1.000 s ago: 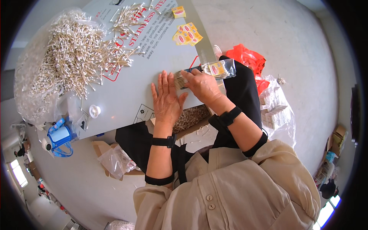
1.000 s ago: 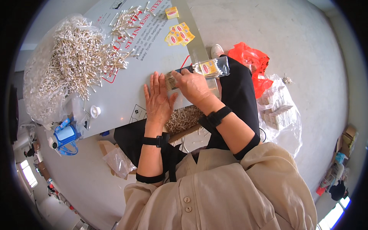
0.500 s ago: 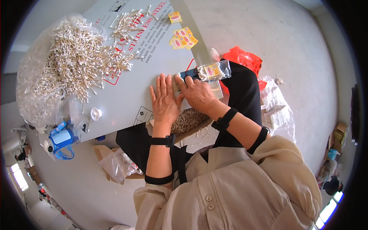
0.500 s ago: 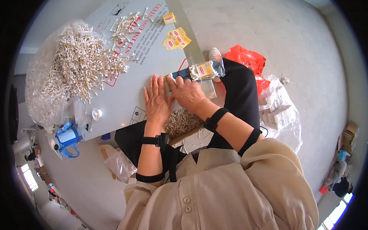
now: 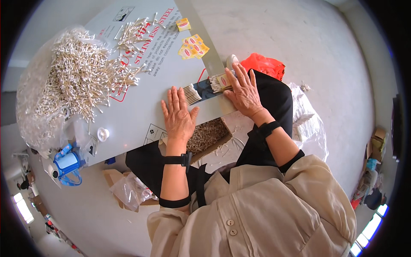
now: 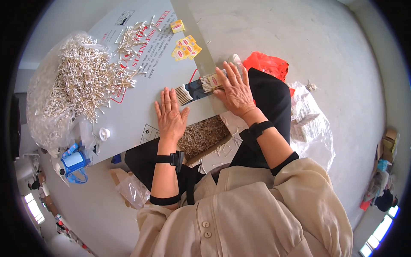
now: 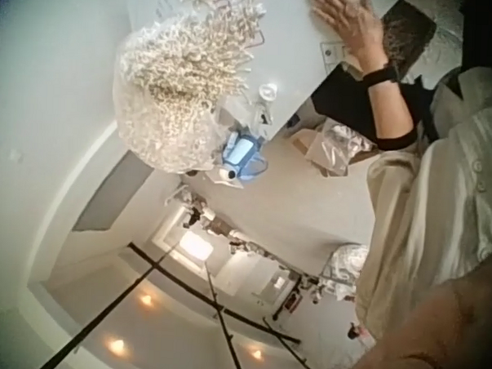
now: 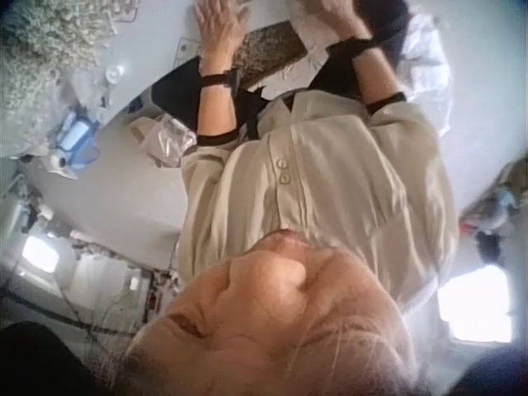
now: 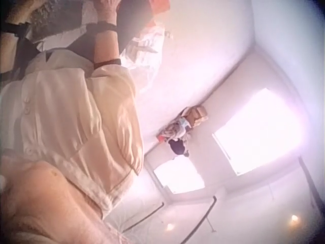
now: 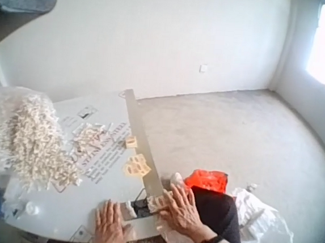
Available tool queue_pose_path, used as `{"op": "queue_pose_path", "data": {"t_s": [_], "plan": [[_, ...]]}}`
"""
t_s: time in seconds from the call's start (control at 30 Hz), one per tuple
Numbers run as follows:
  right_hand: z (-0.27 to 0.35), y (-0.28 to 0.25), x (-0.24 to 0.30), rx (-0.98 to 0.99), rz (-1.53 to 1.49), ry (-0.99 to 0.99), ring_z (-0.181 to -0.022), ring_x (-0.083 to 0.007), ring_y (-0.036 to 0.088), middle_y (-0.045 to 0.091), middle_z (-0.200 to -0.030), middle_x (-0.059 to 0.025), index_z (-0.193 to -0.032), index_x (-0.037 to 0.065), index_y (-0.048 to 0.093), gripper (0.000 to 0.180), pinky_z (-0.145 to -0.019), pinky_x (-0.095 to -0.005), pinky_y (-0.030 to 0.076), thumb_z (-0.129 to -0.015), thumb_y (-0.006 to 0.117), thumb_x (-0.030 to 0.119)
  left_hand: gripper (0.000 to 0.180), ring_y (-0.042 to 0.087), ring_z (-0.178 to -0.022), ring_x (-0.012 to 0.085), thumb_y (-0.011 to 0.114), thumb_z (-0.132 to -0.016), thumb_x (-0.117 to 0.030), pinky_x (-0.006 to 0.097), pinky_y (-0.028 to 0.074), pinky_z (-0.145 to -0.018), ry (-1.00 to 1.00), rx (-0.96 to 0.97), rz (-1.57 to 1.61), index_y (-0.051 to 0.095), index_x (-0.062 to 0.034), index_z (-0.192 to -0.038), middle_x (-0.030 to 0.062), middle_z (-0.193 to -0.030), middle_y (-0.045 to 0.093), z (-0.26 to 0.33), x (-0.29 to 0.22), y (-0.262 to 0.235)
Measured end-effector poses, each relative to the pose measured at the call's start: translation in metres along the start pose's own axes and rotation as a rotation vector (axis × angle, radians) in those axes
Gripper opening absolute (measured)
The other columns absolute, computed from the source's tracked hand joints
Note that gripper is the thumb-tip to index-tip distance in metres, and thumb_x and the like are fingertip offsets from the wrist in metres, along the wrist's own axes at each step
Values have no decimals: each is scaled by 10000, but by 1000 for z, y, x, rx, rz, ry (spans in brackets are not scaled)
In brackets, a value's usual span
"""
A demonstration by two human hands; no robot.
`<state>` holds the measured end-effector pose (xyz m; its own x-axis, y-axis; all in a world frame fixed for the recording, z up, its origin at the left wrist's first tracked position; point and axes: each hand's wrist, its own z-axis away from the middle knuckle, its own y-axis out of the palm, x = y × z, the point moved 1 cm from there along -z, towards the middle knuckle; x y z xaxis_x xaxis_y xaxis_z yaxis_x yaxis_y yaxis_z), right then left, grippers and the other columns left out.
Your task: Packaging cotton swabs into small plastic bags at a manufacturing station.
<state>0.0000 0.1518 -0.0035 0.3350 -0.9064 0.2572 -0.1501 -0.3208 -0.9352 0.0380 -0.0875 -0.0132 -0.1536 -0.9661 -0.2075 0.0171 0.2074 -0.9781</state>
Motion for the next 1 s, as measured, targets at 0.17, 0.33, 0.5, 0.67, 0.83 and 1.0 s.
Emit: {"op": "queue_pose_path", "data": {"t_s": [0.17,0.33,0.5,0.67,0.83,1.0], "plan": [[5,17,-10,128,-137,-8,-1484,-292,195,231,-1598,-118,-1533,149,270,723,-1201,-504,94,-957,459,542,788,125,-1506,292,445,-974,-521,502,73,-1209,-20,6,8,191,-45,-1548,152,-1619,170,-6,-18,4],[7,20,-12,144,-201,6,-1484,-304,194,221,-1600,-125,-1539,148,258,738,-1203,-505,97,-957,450,559,790,132,-1504,292,463,-971,-509,501,78,-1208,0,9,31,192,-40,-1546,153,-1619,170,-14,-38,7],[6,17,-10,166,-231,9,-1484,-316,189,215,-1600,-137,-1539,133,251,748,-1207,-493,97,-961,432,571,793,141,-1503,290,486,-964,-497,499,92,-1207,50,8,38,201,-37,-1543,151,-1616,179,-22,-54,11],[6,17,-11,152,-271,2,-1484,-323,185,209,-1601,-145,-1542,122,241,757,-1208,-485,101,-965,413,580,788,159,-1497,301,473,-969,-506,505,104,-1204,77,-3,67,206,-33,-1540,167,-1609,190,-28,-69,14],[7,18,-13,145,-317,2,-1483,-327,184,209,-1601,-146,-1545,121,236,756,-1209,-481,93,-969,397,584,771,171,-1493,312,441,-986,-505,507,117,-1199,96,-18,81,195,-29,-1541,199,-1597,201,-30,-69,16],[6,24,-22,-197,-715,303,-1484,-313,199,199,-1604,-165,-1512,112,340,603,-1195,-410,188,-1009,468,419,703,154,-1490,355,393,-1032,-399,469,124,-1201,13,-348,786,123,-3,-1545,240,-1595,165,-35,-61,16]]}}
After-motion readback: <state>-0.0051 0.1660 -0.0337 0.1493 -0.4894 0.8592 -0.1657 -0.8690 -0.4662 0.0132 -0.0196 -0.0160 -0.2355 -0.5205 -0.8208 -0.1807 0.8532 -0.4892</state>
